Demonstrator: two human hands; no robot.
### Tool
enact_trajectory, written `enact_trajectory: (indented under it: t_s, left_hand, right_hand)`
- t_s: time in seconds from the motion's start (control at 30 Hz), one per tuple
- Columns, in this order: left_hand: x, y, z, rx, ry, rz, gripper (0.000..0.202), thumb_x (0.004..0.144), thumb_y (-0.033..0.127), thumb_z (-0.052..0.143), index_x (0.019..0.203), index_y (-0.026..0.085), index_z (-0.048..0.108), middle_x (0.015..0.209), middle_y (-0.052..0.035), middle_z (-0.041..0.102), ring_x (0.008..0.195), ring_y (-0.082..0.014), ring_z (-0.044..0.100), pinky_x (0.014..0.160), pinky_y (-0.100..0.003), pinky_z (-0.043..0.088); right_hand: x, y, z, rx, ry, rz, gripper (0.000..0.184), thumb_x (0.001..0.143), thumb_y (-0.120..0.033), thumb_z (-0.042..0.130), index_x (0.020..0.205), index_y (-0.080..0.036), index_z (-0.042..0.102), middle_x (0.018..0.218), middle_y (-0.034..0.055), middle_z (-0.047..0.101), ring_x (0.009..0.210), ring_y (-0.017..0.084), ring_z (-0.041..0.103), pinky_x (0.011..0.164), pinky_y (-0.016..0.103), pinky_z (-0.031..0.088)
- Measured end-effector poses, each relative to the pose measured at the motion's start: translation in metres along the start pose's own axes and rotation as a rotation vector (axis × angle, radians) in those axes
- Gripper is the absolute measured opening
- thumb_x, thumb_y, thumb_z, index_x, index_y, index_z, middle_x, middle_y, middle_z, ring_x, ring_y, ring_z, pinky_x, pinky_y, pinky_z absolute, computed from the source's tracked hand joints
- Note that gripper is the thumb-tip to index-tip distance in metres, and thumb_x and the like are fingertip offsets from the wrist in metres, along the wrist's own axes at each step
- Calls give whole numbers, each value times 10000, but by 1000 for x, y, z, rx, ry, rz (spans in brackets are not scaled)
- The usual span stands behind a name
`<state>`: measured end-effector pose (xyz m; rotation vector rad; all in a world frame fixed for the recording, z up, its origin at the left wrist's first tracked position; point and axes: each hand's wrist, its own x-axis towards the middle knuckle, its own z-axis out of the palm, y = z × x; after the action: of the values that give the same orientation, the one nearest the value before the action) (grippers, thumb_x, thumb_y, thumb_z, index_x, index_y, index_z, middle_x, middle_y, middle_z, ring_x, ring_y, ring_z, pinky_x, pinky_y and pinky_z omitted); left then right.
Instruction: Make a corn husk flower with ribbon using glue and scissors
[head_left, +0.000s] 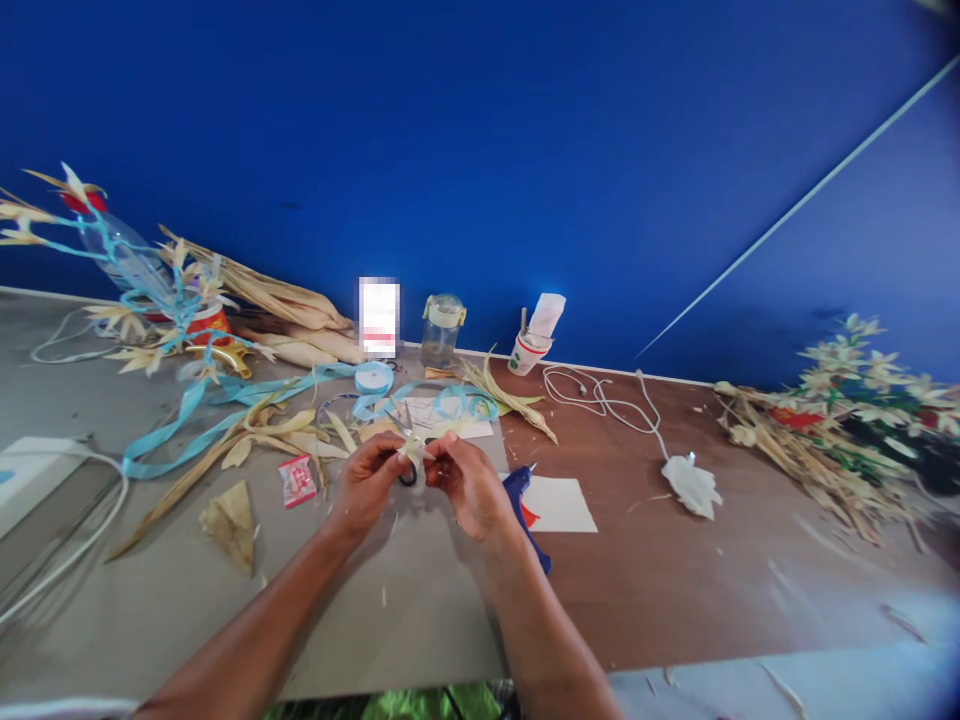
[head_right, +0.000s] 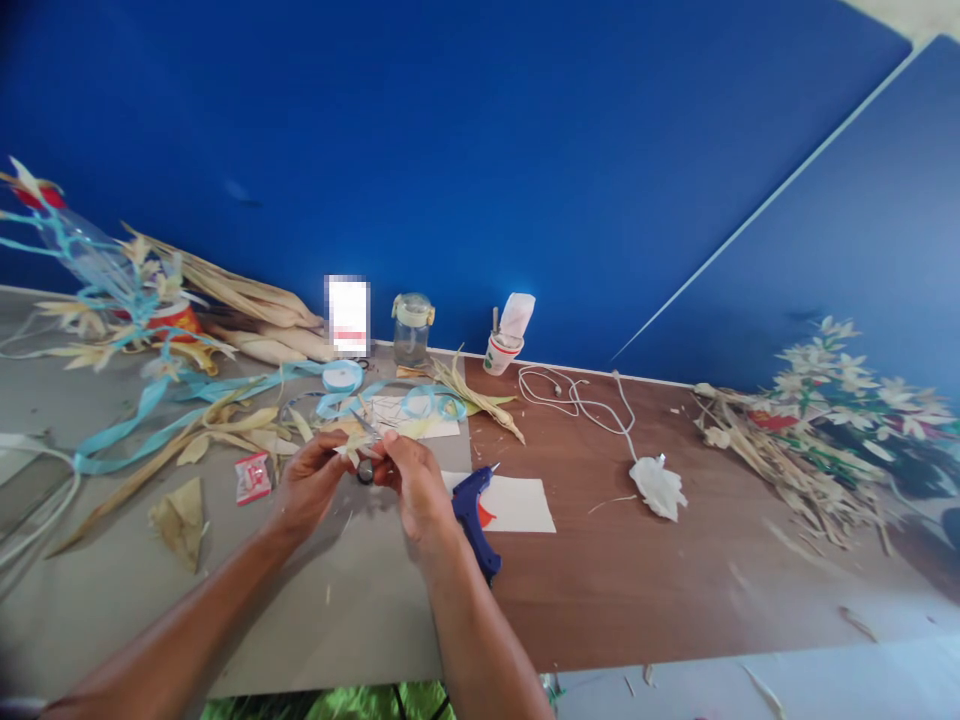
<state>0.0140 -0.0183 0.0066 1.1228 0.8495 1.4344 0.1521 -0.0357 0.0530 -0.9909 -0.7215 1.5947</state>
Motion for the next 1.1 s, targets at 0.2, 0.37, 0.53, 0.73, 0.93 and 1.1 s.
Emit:
enact_trajectory:
  t_s: [0.2,0.37,0.53,0.73,0.93,1.1]
  left_hand:
    - [0,-7,-3,-66,-2,-9,120,714,311,747,780,226,693,696,11,613,590,-106,539,582,-257,436]
    - [1,1,3,-208,71,-111,204,637,328,802,741,212,670,651,20,597,577,-103,533,572,-250,433]
    - [4,15,5,-336,67,-278,208,633,260,800,719,187,625,640,26,569,555,-84,492,557,-225,417]
    - [4,14,-1,-288,-67,-442,220,640,261,790,786,143,675,711,-6,589,559,-74,480,554,-221,404]
    - [4,15,-4,3,-240,-430,211,671,305,760,808,153,707,699,-31,632,594,-116,515,556,-236,382]
    - [6,18,-2,157,-348,-413,149,663,284,731,738,167,678,697,-19,655,653,-151,558,617,-249,403]
  right_hand:
    - [-2,-1,5,18,-73,34,292,620,-415,754,631,-158,615,594,-20,560,520,80,451,539,229,340]
    - [1,2,2,-80,-38,29,189,602,-290,730,606,-165,589,513,-44,506,505,74,409,532,224,298]
    - [3,-2,-7,-379,-99,10,179,637,-309,680,614,-169,571,519,-56,469,507,76,369,519,230,269]
    - [3,-12,-13,-786,-125,1,133,701,-281,613,636,-170,578,534,-62,474,521,79,364,514,221,268]
    - [5,-12,-18,-889,-153,-13,110,691,-242,598,606,-173,607,522,-52,502,521,91,391,510,226,266]
    - [7,-7,-22,-890,-157,-37,94,658,-207,614,567,-185,604,483,-58,480,500,92,383,489,225,245]
